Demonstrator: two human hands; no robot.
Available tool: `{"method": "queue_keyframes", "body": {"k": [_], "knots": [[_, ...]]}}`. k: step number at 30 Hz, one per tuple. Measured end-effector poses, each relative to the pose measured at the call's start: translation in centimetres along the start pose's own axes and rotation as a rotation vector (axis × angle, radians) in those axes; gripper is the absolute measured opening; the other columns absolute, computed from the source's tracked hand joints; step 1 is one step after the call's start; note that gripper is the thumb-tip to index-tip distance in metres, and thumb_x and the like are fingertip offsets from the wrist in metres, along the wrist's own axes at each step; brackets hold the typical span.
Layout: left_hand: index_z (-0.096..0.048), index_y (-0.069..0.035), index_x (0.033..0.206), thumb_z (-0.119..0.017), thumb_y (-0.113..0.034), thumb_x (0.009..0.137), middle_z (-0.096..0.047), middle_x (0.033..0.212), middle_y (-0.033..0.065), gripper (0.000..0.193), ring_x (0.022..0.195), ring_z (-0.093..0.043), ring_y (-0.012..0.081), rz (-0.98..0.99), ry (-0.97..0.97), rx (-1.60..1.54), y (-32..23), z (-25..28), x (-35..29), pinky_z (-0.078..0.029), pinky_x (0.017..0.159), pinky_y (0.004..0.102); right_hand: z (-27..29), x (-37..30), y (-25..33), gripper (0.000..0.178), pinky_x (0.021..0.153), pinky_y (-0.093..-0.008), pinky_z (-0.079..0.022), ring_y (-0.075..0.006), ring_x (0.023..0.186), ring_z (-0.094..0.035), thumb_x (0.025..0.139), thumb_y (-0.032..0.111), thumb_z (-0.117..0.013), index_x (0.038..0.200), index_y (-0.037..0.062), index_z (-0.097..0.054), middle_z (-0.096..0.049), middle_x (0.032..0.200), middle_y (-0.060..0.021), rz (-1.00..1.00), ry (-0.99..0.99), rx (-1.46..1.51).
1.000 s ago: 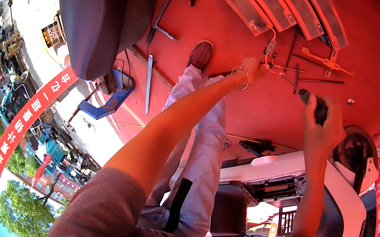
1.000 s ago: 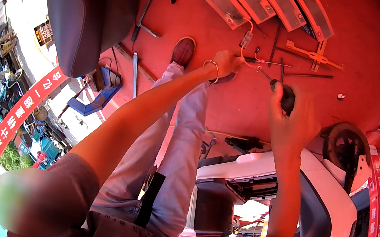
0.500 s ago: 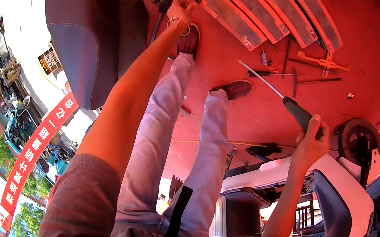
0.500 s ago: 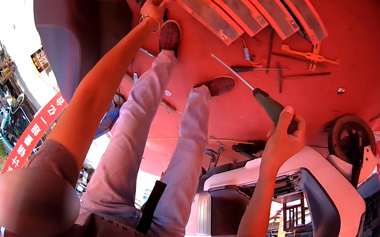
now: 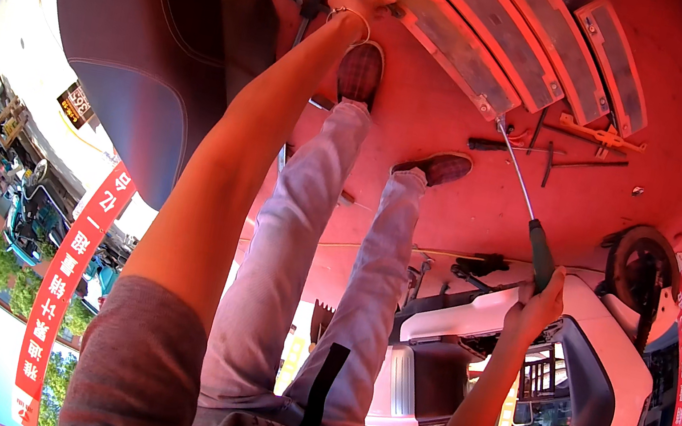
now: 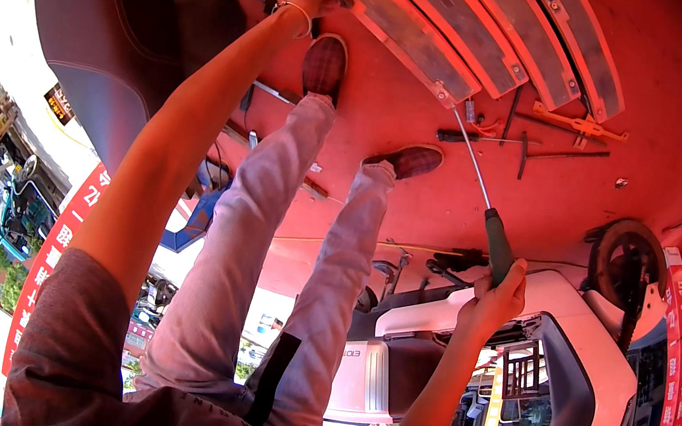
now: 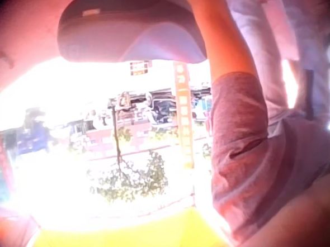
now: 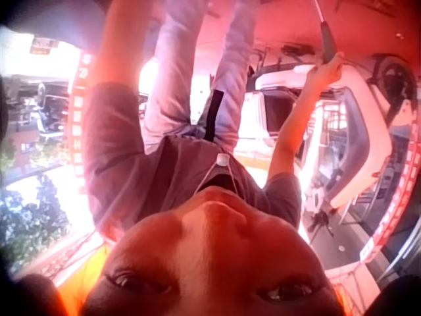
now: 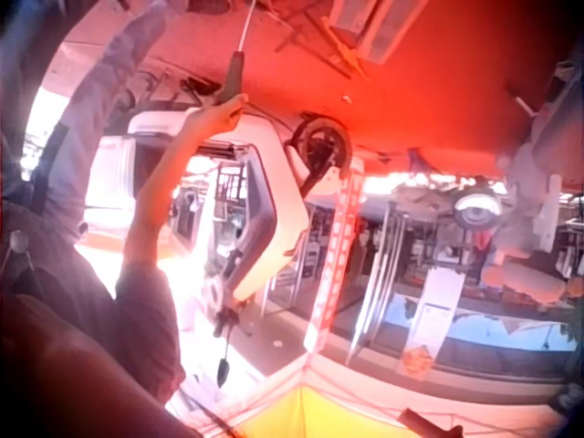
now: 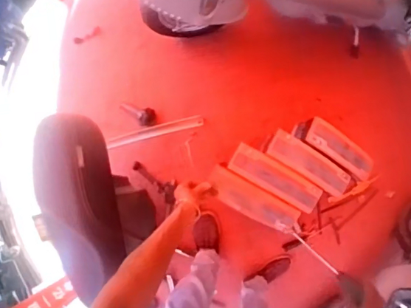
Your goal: The person uses a screwdriver to remove screws from the under-seat compartment of a scooter. They place the removed screws on the floor and proceed to remove a black battery from the compartment. Finally, they place a plastic cover back onto the scooter's frame.
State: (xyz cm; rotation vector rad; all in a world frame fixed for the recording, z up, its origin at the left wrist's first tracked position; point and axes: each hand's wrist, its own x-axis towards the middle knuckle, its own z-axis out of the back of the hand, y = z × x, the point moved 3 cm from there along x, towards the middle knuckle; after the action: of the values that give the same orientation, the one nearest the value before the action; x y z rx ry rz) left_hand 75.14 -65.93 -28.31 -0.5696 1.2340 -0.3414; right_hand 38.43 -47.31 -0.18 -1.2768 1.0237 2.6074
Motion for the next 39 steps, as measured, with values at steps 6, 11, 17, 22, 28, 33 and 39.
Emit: {"method": "queue_keyframes", "body": {"k": [6,11,17,22,28,33,39], "knots": [[-0.056,0.003,0.078,-0.078,-0.028,0.062,-0.062,0.072,0.0106,0.042,0.064,-0.061,0.0143,-0.096,-0.042,0.120,1.2,0.4,-1.3,-0.050,0.052,0.0251,2.0,0.4,-2.3,0.029,0.036,-0.0180,-0.021,-0.0045,0.036,-0.027,0.086,0.030,-0.053,0.074,0.0035,-0.051,-0.048,0.056,-0.0018,-0.121,-0.095,0.044],[-0.053,0.004,0.088,-0.075,-0.030,0.066,-0.062,0.077,0.0120,0.046,0.069,-0.061,0.0159,0.030,-0.010,-0.103,2.7,-1.0,-1.4,-0.051,0.060,0.0257,-0.3,0.5,-1.5,0.030,0.037,-0.0189,-0.024,-0.0058,0.040,-0.032,0.086,0.030,-0.055,0.076,0.0026,-0.052,-0.047,0.056,-0.0031,-0.040,-0.148,0.000],[-0.051,0.008,0.097,-0.069,-0.017,0.073,-0.062,0.084,0.0147,0.039,0.070,-0.062,0.0188,-0.103,-0.008,0.370,0.2,-1.0,-3.7,-0.052,0.065,0.0237,-5.1,1.7,-2.6,0.029,0.038,-0.0217,-0.027,-0.0085,0.040,-0.035,0.084,0.030,-0.057,0.075,0.0030,-0.052,-0.049,0.056,-0.0061,-0.320,0.120,0.124],[-0.051,0.008,0.097,-0.062,-0.014,0.079,-0.062,0.086,0.0165,0.030,0.074,-0.062,0.0208,-0.117,0.061,-0.180,3.6,-0.6,-3.1,-0.053,0.067,0.0238,-8.8,-4.4,-1.0,0.025,0.038,-0.0204,-0.025,-0.0065,0.037,-0.030,0.086,0.028,-0.054,0.092,0.0035,-0.053,-0.051,0.060,-0.0071,-0.361,0.214,0.090],[-0.051,0.005,0.100,-0.056,-0.026,0.084,-0.061,0.092,0.0160,0.035,0.079,-0.061,0.0221,0.336,0.100,-0.227,2.0,-2.1,-7.4,-0.053,0.069,0.0248,-6.8,-7.8,1.5,0.032,0.034,-0.0192,-0.023,-0.0049,0.034,-0.028,0.088,0.032,-0.049,0.091,0.0006,-0.053,-0.051,0.058,-0.0065,-0.216,0.347,0.036],[-0.054,0.001,0.100,-0.053,-0.037,0.085,-0.061,0.089,0.0104,0.041,0.081,-0.060,0.0183,0.430,0.518,-0.419,0.1,-6.3,-12.8,-0.050,0.073,0.0271,-8.0,-8.9,1.2,0.032,0.034,-0.0194,-0.025,-0.0050,0.033,-0.027,0.089,0.031,-0.048,0.083,0.0002,-0.052,-0.050,0.057,-0.0065,-0.251,0.439,-0.033],[-0.055,-0.003,0.104,-0.051,-0.031,0.088,-0.059,0.099,0.0081,0.033,0.079,-0.059,0.0154,0.413,0.594,-0.286,3.8,-9.3,-13.5,-0.049,0.070,0.0269,-5.0,-9.4,1.7,0.034,0.033,-0.0212,-0.022,-0.0062,0.033,-0.029,0.088,0.031,-0.049,0.075,-0.0002,-0.051,-0.048,0.054,-0.0056,-0.264,0.390,-0.059]]}}
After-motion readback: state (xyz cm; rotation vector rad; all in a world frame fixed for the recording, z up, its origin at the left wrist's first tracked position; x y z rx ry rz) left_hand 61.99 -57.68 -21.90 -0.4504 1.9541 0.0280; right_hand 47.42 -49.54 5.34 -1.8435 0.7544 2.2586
